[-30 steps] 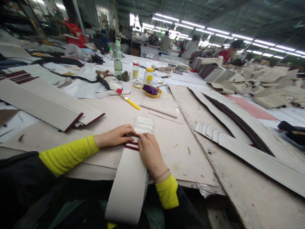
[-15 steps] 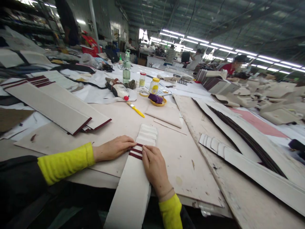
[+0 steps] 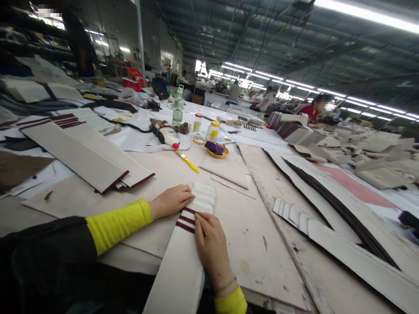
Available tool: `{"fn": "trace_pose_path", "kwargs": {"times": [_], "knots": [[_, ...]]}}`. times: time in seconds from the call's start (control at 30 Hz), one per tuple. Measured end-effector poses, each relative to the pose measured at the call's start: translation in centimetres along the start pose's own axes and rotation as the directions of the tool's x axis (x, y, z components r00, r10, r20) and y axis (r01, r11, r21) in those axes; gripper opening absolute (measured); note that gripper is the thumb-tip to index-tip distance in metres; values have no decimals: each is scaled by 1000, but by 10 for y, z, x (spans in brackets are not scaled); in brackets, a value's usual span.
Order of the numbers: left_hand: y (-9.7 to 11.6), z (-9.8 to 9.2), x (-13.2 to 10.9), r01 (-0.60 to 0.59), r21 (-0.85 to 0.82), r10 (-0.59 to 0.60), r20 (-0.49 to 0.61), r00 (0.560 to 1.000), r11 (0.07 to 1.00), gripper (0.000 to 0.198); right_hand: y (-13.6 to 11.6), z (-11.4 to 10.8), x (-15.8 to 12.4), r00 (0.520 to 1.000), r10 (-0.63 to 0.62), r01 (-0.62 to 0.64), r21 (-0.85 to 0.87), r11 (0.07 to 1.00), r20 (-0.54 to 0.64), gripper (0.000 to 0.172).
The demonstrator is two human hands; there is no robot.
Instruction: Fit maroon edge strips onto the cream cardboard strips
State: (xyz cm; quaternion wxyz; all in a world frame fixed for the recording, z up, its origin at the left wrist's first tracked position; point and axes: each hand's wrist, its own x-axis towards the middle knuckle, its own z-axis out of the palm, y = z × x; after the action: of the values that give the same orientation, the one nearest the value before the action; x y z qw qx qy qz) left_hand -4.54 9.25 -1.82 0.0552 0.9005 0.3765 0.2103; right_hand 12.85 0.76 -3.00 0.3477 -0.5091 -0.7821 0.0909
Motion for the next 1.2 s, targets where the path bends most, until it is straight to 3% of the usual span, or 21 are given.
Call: {"fn": "trace_pose_path", "kwargs": {"times": [0.2,0.37,0.47,0.67,0.87,1.07,1.13,1.2], "knots": [[4,-4,2,91,-34,-90,23,996,995,21,-1,0,1,999,-24,25,6,1000,-38,25],[2,-2,17,262,-86,-254,95,963,961,19,-2,-1,1,999,-11,11,15,1000,-32,25],[1,0,24,289,-76,-278,122,953,954,17,-3,-1,1,1000,6,-5,22,1000,-21,25],[13,-8,25,258,-19,-254,113,961,966,13,-5,-4,2,999,9,-8,30,1000,-31,26],[32,-21,21,61,238,-76,55,996,969,10,-4,-3,1,999,15,-13,55,998,-33,26],[37,-23,18,-111,294,92,80,993,949,12,-3,-3,1,999,-1,4,52,999,-46,26],[34,-22,18,-80,252,53,113,992,964,12,-2,-3,1,999,-9,11,52,999,-46,27],[29,-22,20,58,129,-76,136,988,990,16,-2,-2,1,999,-8,11,51,999,-41,27]]}}
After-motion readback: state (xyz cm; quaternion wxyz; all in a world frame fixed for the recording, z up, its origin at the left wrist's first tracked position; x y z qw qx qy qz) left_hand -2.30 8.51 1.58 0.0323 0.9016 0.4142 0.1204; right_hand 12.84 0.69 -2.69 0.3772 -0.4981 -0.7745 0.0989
